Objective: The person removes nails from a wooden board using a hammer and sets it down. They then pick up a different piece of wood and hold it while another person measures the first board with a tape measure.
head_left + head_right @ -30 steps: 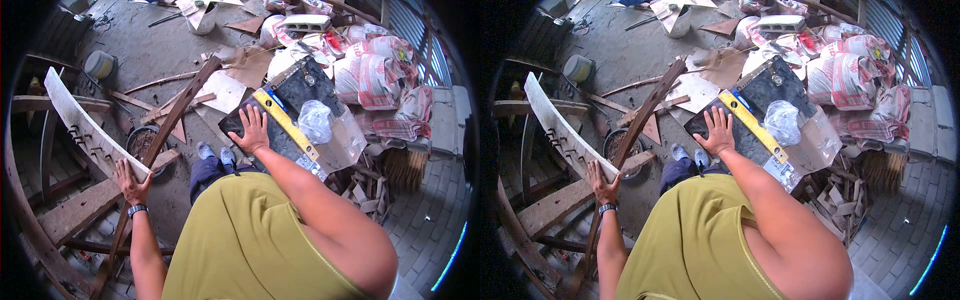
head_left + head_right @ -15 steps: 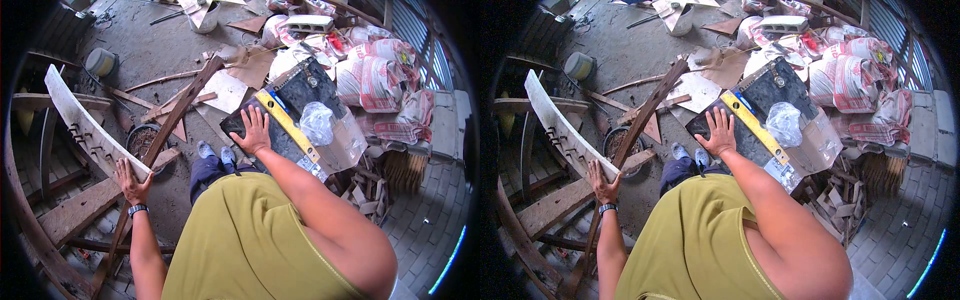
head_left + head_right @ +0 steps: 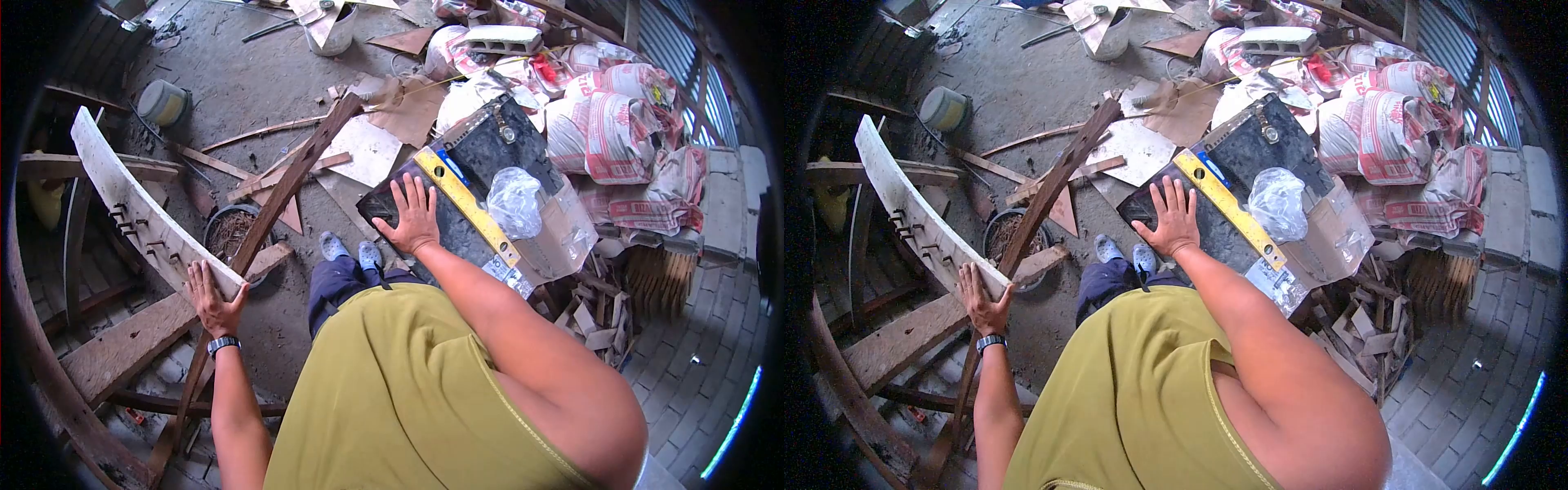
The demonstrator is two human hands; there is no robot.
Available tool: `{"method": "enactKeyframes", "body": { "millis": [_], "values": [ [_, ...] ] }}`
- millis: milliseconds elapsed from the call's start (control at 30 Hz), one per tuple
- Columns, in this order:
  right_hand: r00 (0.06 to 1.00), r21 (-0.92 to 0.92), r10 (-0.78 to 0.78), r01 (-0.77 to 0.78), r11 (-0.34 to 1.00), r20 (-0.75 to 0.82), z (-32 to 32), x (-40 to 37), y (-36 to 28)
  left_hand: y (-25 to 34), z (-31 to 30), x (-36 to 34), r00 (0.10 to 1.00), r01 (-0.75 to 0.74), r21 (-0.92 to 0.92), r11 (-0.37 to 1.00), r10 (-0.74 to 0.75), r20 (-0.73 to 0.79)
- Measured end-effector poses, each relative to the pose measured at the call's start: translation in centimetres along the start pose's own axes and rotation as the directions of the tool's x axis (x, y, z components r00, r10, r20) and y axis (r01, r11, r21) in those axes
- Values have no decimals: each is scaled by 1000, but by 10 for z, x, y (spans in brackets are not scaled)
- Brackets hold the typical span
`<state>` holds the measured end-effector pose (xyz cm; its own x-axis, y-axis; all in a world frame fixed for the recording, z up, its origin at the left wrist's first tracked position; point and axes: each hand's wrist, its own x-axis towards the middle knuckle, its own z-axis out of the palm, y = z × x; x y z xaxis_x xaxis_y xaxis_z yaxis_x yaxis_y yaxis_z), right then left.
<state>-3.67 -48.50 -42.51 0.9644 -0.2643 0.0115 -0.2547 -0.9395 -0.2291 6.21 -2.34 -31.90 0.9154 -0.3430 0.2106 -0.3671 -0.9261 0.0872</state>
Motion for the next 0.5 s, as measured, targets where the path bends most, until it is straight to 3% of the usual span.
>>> {"method": "enactKeyframes", "body": {
  "millis": [500],
  "values": [
    [1000,4,1,-1,1000,12,0,0,0,0,1,0,1000,7,13,1000,-7,-2]
  ]
}}
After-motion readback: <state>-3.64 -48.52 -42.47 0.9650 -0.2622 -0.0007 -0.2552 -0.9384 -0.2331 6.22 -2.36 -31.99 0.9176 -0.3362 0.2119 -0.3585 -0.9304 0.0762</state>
